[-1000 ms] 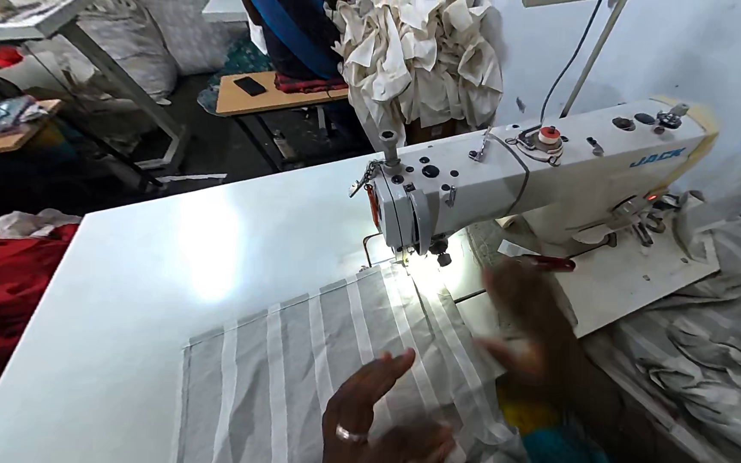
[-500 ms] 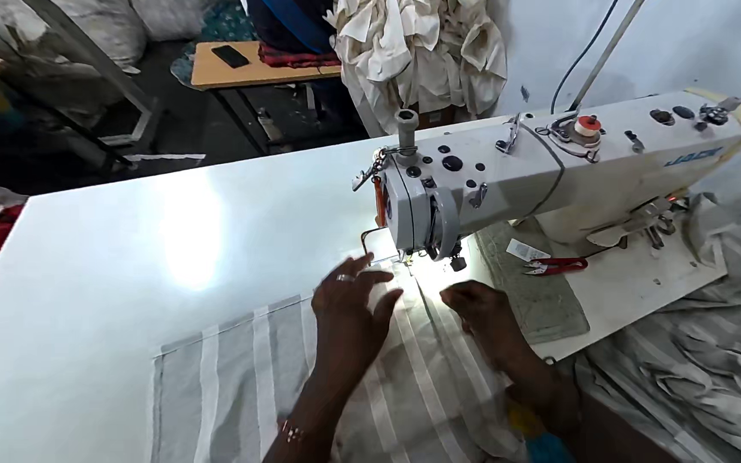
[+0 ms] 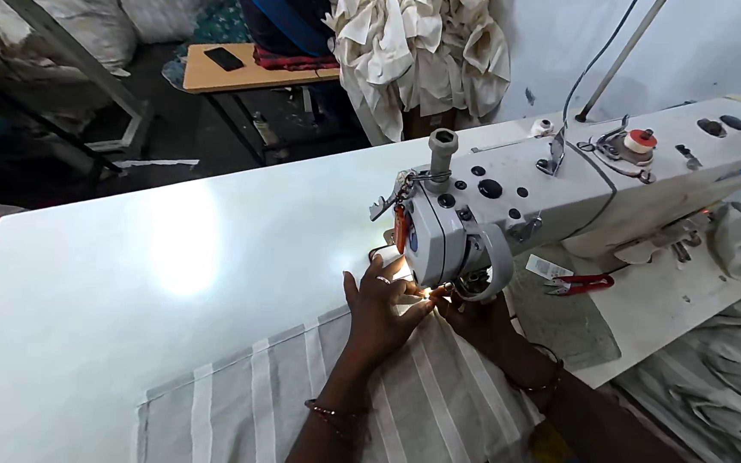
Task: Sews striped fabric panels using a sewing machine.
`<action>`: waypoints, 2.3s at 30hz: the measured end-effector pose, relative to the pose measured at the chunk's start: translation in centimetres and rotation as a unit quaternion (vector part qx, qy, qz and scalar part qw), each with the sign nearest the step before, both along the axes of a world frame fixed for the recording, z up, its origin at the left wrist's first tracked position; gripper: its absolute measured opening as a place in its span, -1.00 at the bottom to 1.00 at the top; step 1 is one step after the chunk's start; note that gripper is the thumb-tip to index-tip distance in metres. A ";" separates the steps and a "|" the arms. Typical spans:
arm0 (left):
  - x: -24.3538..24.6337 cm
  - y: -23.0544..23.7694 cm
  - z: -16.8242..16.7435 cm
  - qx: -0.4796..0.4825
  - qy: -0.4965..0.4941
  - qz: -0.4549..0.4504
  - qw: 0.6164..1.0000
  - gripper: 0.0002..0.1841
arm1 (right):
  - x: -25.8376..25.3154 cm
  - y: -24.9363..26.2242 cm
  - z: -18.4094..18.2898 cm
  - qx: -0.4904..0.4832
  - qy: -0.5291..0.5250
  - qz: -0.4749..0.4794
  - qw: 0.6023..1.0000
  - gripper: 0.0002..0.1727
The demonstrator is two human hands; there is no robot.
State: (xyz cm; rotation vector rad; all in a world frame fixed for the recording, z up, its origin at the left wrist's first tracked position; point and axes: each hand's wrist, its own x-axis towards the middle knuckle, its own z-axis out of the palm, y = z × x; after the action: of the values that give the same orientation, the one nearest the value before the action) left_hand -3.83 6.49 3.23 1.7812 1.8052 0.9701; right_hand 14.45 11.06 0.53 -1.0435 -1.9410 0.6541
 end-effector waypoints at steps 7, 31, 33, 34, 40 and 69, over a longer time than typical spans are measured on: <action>0.8 0.2 0.0 0.016 -0.022 0.048 0.998 -0.93 | -0.1 0.1 -0.4 0.033 -0.017 -0.010 0.999 -0.80; 1.4 0.5 -0.6 0.053 -0.015 0.106 0.993 -0.81 | -0.7 0.1 -0.2 0.062 -0.009 -0.049 0.997 -0.80; 1.4 0.5 -0.6 0.052 -0.011 0.104 0.993 -0.81 | -0.6 0.0 -0.3 0.057 -0.004 -0.042 0.998 -0.81; 1.4 0.5 -0.6 0.051 -0.010 0.103 0.993 -0.82 | -0.6 0.0 -0.4 0.055 -0.003 -0.041 0.998 -0.81; 1.3 0.5 -0.8 0.049 -0.003 0.103 0.993 -0.79 | -0.6 0.0 -0.3 0.058 0.015 -0.045 0.997 -0.82; 0.2 0.3 0.2 0.094 -0.233 0.107 0.962 -0.88 | 1.3 0.2 2.4 -0.064 0.146 -0.071 0.985 -0.84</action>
State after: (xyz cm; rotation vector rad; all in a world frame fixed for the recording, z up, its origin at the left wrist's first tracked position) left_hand -3.62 6.84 3.40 1.3179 1.6578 1.5435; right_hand 15.72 11.21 2.94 -1.0866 -1.5755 0.8108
